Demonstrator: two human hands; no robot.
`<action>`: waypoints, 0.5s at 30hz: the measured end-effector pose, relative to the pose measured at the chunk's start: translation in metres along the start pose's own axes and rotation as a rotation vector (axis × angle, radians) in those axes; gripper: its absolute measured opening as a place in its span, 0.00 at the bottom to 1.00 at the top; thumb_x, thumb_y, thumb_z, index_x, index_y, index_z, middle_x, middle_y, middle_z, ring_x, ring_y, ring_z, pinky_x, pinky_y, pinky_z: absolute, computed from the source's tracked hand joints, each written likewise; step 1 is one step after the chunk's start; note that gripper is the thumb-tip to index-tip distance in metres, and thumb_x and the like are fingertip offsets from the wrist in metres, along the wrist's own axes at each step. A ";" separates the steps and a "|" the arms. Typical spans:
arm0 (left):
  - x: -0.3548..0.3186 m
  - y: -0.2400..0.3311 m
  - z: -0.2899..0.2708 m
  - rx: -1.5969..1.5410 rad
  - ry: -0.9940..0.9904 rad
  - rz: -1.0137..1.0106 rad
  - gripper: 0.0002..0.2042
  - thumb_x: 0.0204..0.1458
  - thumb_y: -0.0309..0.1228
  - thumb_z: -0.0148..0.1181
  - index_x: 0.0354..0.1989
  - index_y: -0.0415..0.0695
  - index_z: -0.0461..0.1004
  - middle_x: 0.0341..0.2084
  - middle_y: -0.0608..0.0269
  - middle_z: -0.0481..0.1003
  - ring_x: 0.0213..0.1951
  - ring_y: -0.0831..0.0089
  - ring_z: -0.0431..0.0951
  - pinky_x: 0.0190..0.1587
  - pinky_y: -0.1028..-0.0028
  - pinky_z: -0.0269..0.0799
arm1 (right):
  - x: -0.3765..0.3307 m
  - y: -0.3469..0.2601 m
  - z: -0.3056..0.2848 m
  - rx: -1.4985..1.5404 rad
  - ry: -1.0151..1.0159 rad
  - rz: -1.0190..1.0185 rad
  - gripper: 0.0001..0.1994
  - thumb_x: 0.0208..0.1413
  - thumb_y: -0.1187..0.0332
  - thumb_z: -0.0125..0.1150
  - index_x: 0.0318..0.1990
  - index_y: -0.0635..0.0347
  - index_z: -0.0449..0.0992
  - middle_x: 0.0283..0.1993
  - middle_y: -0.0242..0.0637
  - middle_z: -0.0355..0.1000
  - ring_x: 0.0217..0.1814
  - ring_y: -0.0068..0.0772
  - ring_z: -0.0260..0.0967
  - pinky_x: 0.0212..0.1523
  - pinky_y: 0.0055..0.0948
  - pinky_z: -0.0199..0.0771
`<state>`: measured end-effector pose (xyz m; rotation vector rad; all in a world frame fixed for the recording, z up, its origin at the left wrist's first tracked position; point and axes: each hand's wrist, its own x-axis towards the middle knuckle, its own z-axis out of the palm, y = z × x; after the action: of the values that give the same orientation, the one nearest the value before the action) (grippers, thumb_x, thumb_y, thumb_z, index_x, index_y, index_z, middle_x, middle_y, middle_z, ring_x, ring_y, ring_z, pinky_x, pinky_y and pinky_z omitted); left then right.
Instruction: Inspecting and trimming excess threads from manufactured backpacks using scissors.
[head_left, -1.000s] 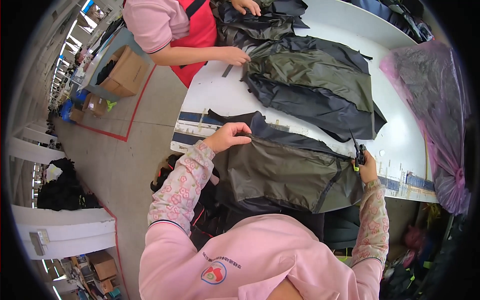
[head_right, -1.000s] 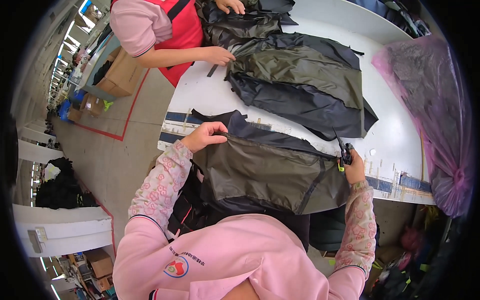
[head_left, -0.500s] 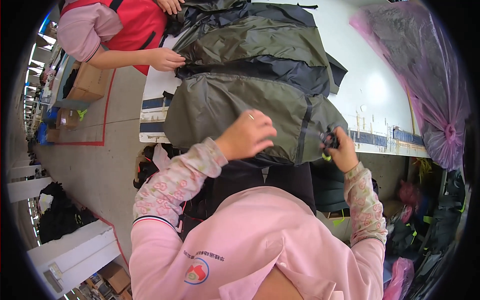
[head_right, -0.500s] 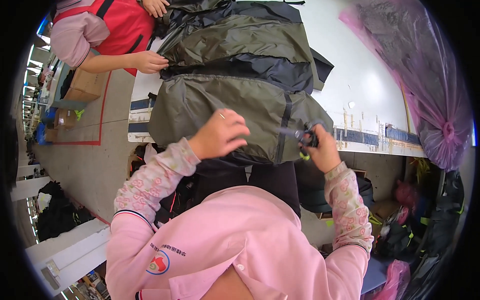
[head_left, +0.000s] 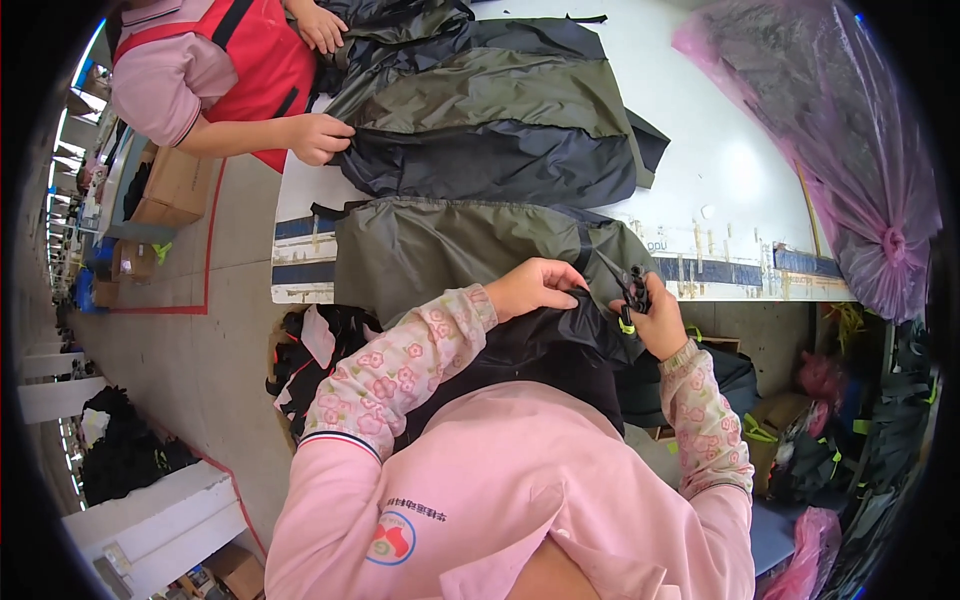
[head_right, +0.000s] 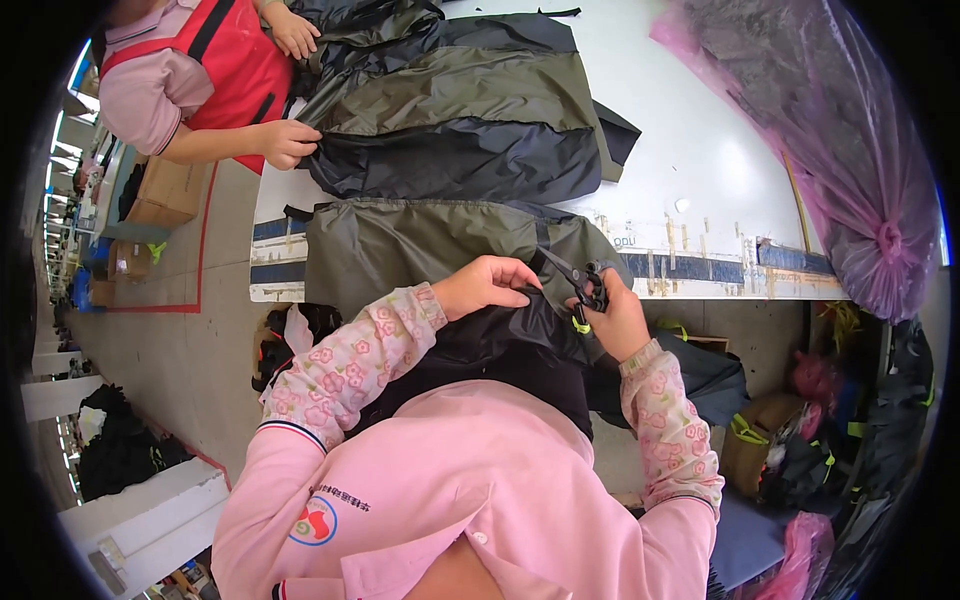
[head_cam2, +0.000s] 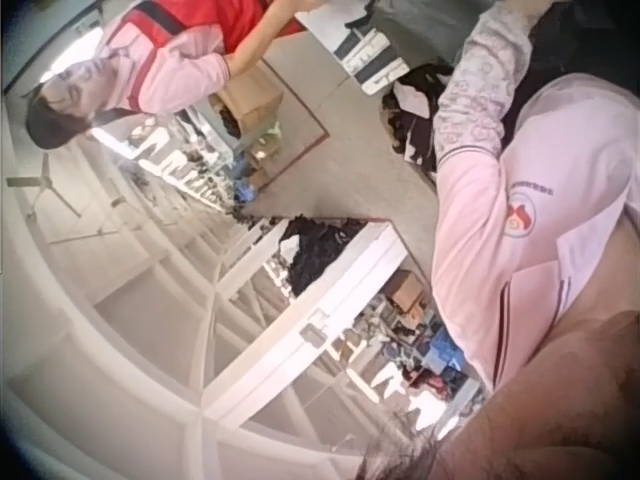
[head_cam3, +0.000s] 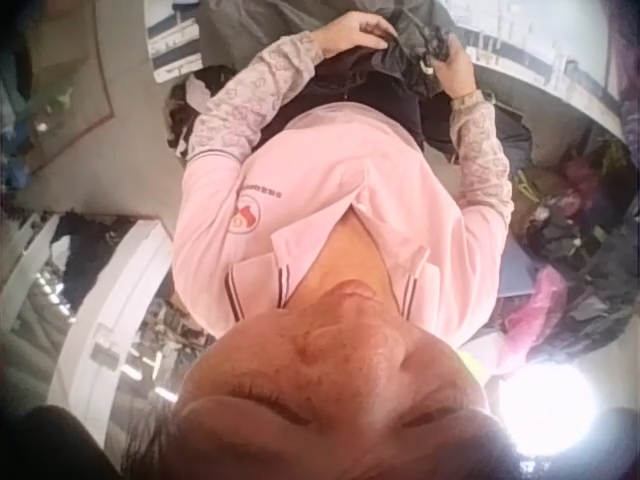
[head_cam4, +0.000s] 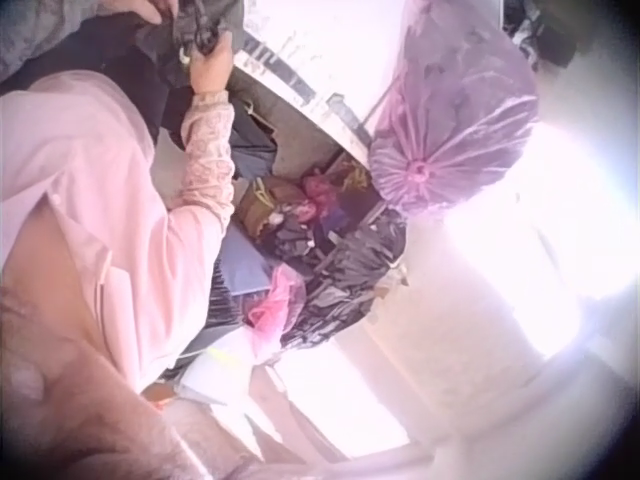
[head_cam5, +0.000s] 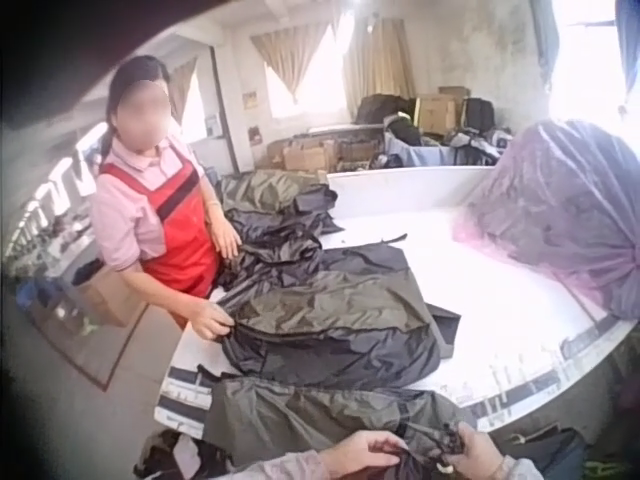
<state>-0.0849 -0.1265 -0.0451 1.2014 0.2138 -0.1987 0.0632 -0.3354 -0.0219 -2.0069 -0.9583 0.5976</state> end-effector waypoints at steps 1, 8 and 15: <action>-0.003 0.003 -0.004 -0.118 0.057 -0.050 0.14 0.46 0.21 0.64 0.43 0.39 0.75 0.33 0.70 0.75 0.36 0.83 0.73 0.45 0.80 0.68 | 0.003 -0.017 -0.013 -0.172 -0.027 0.041 0.20 0.39 0.65 0.74 0.33 0.62 0.67 0.28 0.40 0.72 0.28 0.43 0.72 0.27 0.33 0.68; -0.003 0.016 -0.007 -0.173 0.079 -0.065 0.14 0.46 0.21 0.64 0.43 0.39 0.76 0.36 0.68 0.76 0.38 0.82 0.74 0.47 0.80 0.68 | 0.005 -0.053 -0.075 -0.753 -0.086 -0.265 0.31 0.33 0.43 0.73 0.34 0.59 0.69 0.30 0.36 0.70 0.33 0.42 0.70 0.38 0.39 0.61; -0.002 0.016 -0.001 -0.128 0.053 -0.072 0.13 0.47 0.20 0.64 0.43 0.39 0.76 0.35 0.71 0.75 0.36 0.85 0.72 0.43 0.82 0.68 | 0.007 -0.054 -0.073 -0.761 -0.187 -0.272 0.32 0.32 0.42 0.72 0.36 0.60 0.72 0.31 0.38 0.71 0.35 0.43 0.70 0.38 0.39 0.62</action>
<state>-0.0828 -0.1201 -0.0303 1.0736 0.3121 -0.2127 0.0957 -0.3432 0.0630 -2.4212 -1.7334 0.2849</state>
